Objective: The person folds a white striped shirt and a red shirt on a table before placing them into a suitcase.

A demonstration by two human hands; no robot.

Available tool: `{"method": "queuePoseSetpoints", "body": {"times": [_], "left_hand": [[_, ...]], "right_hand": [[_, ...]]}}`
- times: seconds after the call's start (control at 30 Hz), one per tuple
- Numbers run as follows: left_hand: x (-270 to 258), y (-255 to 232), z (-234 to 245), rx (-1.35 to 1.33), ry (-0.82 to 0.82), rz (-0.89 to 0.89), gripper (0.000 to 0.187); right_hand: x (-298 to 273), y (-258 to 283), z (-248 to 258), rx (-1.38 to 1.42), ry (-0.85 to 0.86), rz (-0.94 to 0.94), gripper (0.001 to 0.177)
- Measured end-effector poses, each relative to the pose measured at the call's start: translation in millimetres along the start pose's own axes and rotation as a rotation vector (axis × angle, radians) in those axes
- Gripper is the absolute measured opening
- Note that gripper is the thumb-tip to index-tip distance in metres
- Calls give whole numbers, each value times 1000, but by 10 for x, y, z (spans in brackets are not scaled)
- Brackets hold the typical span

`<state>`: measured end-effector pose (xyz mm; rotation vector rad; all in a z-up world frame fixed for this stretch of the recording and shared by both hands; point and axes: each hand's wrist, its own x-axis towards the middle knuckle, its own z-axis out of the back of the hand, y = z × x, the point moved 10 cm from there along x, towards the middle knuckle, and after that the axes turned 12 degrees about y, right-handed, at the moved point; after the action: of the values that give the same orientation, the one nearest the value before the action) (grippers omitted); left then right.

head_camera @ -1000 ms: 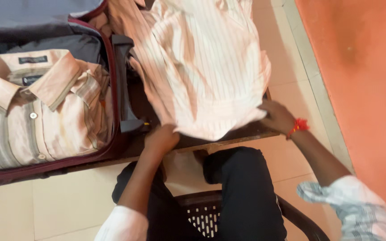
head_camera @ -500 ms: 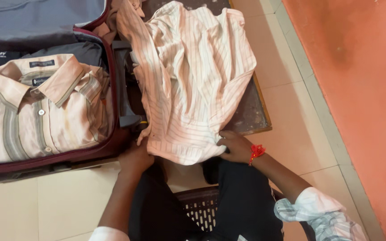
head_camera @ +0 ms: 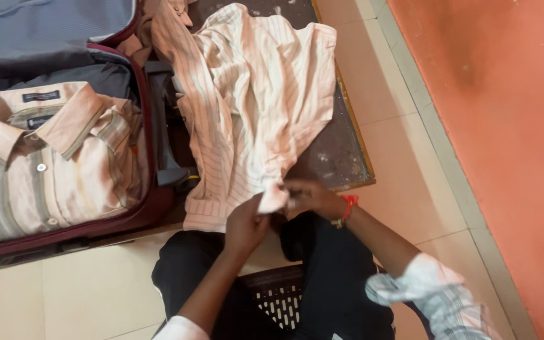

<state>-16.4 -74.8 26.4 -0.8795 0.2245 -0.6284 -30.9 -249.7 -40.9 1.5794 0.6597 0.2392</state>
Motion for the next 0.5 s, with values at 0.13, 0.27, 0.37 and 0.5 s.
{"method": "queuePoseSetpoints", "body": {"times": [0.13,0.27,0.37,0.5], "left_hand": [[-103,204,213,-274,32,77,29],[-146,187,436,-419,60,181,23],[-180,269,491,-439,124,293,24],[-229,386,498,-468,152,342,28]], "right_hand": [[82,-331,902,402,-486,32,40],[229,-591,1742,490,-750,93,38],[209,-165,2163,-251,-1031,-8,39],[247,70,2375,-580,-1096,-384,44]]}}
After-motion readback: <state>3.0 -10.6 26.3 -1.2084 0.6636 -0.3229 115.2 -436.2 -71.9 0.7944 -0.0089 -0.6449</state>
